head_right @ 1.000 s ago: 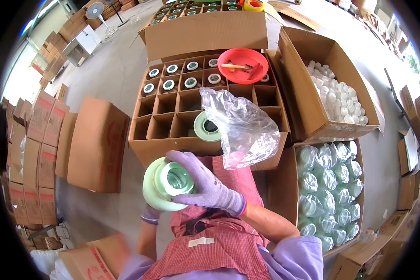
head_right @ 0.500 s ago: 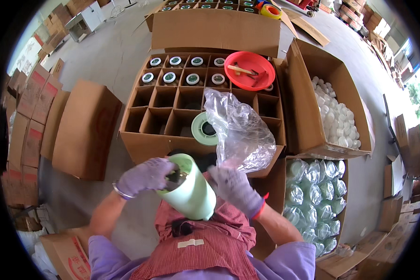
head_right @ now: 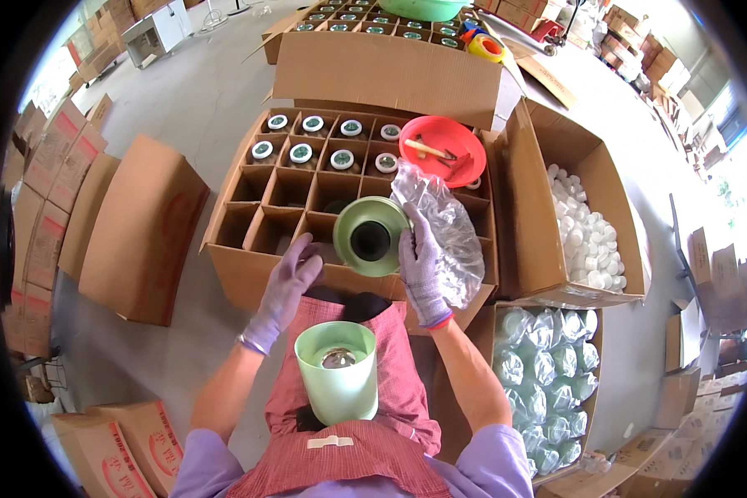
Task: The person opens a cardboard box and removes a light green plastic pitcher wrapped in plastic. They unwrap the pitcher, insert a filter into the lid, and place the lid onto the pitcher. The person then places the assembled pitcher into a compartmentalized box.
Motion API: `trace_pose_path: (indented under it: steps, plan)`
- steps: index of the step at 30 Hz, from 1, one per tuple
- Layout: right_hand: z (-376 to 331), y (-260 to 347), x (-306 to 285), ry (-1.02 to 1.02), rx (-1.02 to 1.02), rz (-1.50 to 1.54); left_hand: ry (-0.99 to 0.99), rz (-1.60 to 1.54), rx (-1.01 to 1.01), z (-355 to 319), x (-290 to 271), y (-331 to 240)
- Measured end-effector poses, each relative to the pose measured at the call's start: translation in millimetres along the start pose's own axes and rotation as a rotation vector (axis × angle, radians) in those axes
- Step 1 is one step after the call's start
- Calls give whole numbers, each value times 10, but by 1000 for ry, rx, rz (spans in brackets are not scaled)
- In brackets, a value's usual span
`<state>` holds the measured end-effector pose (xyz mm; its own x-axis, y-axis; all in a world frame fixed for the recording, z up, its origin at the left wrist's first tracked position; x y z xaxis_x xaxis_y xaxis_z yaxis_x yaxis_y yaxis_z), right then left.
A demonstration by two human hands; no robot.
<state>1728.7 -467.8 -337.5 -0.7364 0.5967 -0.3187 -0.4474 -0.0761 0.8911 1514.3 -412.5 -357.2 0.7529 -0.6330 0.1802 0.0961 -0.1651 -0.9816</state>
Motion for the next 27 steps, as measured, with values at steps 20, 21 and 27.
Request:
trace_pose_path:
  steps: [20, 21, 27]
  plan:
    - [-263, 982, 56, 389, -628, -82, 186, 816, 935, -138, 729, -875]
    - [-238, 817, 117, 541, -380, 21, 261, 828, 997, -167, 752, -887]
    - [-220, 1291, 35, 363, -827, -671, 110, -493, -54, -41, 358, -425]
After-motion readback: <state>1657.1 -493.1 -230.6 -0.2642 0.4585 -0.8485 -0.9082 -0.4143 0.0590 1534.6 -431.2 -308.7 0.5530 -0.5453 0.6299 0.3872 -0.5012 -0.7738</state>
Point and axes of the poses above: each hand's wrist, its own z-axis towards the middle knuckle, its own x-axis out of the palm, y = z × x, the point moved 7 cm from there along z, towards the middle knuckle, and after that the axes turned 2 degrees about -z, right-handed, at the moved point
